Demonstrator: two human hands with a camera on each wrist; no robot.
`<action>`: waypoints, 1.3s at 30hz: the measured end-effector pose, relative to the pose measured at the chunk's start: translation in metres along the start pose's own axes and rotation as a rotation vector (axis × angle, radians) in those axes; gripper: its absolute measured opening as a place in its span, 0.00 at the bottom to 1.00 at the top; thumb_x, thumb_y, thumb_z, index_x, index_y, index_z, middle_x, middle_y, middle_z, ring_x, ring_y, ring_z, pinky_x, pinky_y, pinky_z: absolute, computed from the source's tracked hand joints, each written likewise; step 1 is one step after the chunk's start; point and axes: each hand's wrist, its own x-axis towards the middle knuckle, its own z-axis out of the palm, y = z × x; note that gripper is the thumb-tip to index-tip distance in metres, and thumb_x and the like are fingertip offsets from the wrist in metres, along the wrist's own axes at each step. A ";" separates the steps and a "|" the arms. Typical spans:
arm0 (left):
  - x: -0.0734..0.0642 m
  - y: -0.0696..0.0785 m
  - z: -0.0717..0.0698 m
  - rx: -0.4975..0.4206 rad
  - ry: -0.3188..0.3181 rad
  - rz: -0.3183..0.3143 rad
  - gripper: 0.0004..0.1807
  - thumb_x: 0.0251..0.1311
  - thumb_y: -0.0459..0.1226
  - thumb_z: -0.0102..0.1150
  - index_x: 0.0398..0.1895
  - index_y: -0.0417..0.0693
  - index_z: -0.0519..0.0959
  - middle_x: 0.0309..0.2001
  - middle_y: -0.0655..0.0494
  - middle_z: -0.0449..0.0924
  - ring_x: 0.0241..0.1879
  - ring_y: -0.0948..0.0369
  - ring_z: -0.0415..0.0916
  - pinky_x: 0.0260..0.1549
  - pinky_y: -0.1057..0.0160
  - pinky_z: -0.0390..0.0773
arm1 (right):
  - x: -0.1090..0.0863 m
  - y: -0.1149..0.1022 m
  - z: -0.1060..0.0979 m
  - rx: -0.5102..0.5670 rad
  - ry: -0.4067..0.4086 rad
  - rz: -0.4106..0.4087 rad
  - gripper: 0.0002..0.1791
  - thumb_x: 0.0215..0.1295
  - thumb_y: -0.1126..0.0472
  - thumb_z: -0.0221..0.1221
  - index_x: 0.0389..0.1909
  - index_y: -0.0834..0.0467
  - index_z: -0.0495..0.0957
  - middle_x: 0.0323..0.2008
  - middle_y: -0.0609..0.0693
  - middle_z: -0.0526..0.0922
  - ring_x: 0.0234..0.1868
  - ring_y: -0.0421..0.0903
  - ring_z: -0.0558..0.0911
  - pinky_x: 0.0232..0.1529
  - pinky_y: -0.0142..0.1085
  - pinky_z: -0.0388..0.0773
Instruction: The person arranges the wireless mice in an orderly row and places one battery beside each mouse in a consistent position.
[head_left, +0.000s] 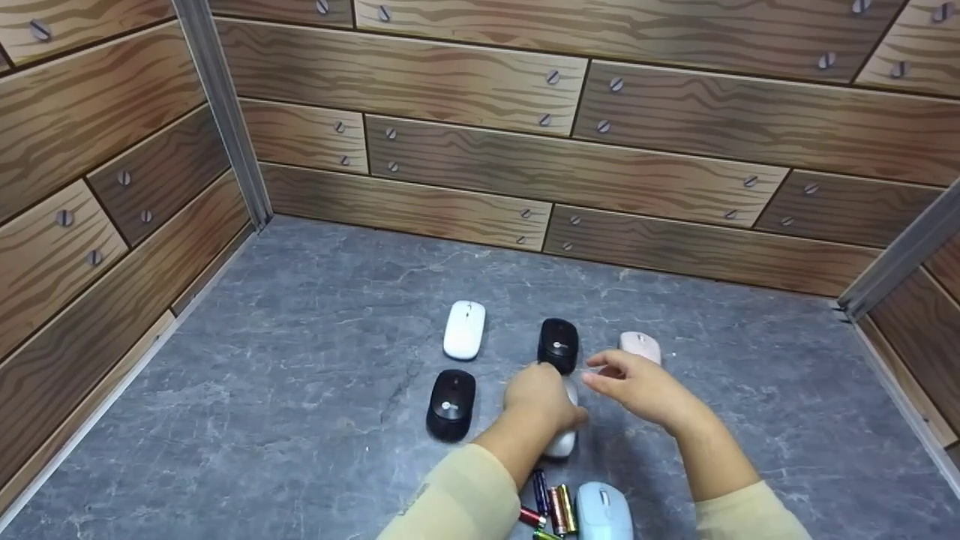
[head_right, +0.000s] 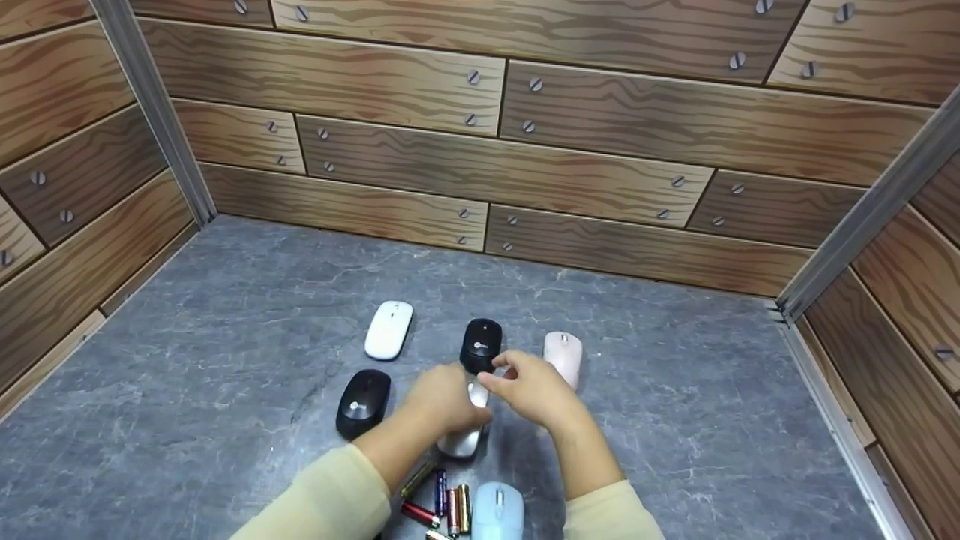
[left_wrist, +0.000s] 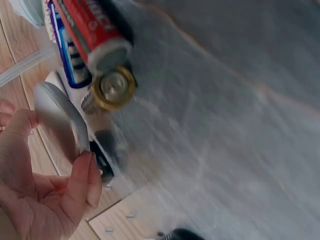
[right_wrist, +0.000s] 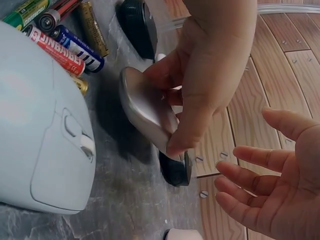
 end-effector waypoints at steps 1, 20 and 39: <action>0.001 0.001 0.001 0.019 -0.004 -0.008 0.36 0.32 0.60 0.68 0.40 0.44 0.78 0.35 0.53 0.79 0.36 0.57 0.77 0.34 0.61 0.77 | 0.001 0.001 0.001 -0.002 0.001 -0.002 0.22 0.62 0.52 0.56 0.49 0.64 0.73 0.43 0.60 0.79 0.45 0.55 0.78 0.45 0.47 0.75; -0.001 0.012 0.012 0.153 -0.064 -0.046 0.51 0.34 0.63 0.66 0.62 0.45 0.66 0.49 0.51 0.78 0.48 0.57 0.75 0.44 0.60 0.76 | 0.010 0.020 0.007 -0.050 0.036 0.035 0.20 0.61 0.54 0.57 0.47 0.66 0.75 0.39 0.59 0.80 0.41 0.53 0.78 0.42 0.46 0.75; 0.004 -0.007 -0.037 0.064 -0.043 0.077 0.40 0.40 0.64 0.61 0.50 0.45 0.75 0.43 0.51 0.80 0.42 0.56 0.77 0.37 0.59 0.78 | 0.007 0.003 0.001 -0.101 0.036 0.056 0.23 0.61 0.52 0.57 0.49 0.66 0.74 0.40 0.61 0.80 0.41 0.55 0.79 0.40 0.45 0.77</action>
